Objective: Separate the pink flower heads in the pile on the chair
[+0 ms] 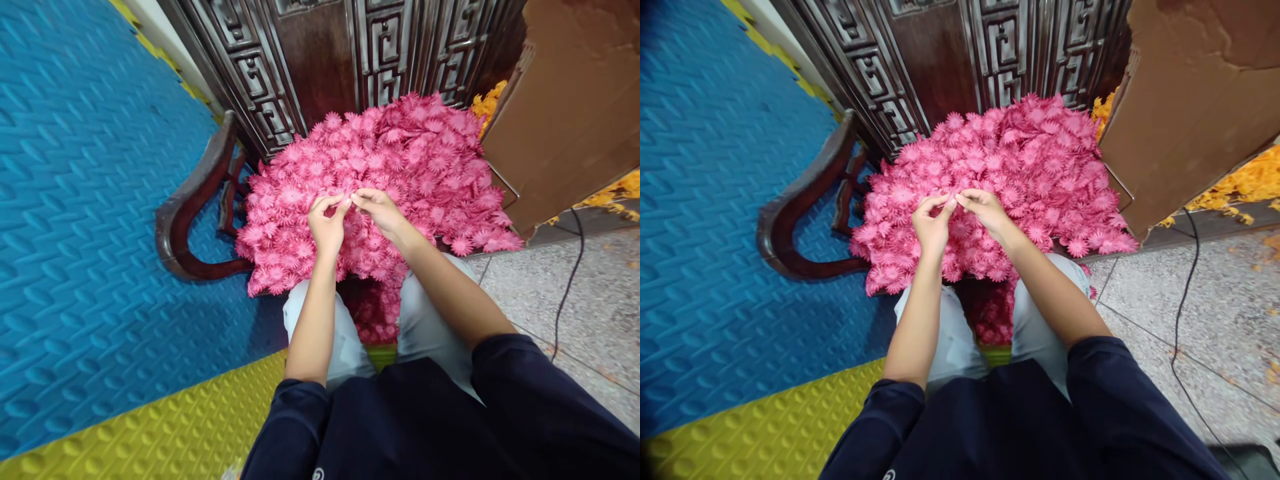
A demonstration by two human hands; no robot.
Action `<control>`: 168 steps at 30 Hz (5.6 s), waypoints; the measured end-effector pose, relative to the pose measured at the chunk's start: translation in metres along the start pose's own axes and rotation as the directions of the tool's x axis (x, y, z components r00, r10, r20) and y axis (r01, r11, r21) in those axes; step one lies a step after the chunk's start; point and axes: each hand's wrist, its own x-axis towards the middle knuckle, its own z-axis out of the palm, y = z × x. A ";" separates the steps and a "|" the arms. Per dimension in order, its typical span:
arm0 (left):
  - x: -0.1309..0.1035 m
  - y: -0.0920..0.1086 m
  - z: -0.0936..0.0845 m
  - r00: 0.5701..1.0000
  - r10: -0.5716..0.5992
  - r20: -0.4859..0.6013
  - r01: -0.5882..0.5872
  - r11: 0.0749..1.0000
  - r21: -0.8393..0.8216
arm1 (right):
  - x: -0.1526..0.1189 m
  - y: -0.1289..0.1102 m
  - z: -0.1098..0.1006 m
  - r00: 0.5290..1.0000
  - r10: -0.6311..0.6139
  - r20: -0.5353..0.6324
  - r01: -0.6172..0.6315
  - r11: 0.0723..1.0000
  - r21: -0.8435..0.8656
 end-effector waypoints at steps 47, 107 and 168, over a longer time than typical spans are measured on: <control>-0.015 0.009 -0.008 1.000 -0.014 -0.026 0.015 1.000 0.013 | -0.004 -0.005 0.005 0.990 0.138 0.017 -0.138 0.965 0.225; -0.008 0.002 -0.006 0.991 -0.008 0.132 0.002 0.999 0.041 | -0.001 -0.004 -0.005 0.943 0.304 0.136 -0.329 0.912 0.246; -0.013 -0.001 -0.005 0.982 0.037 -0.187 0.042 0.916 0.400 | 0.006 0.003 -0.014 0.917 0.317 -0.244 -0.199 0.891 0.408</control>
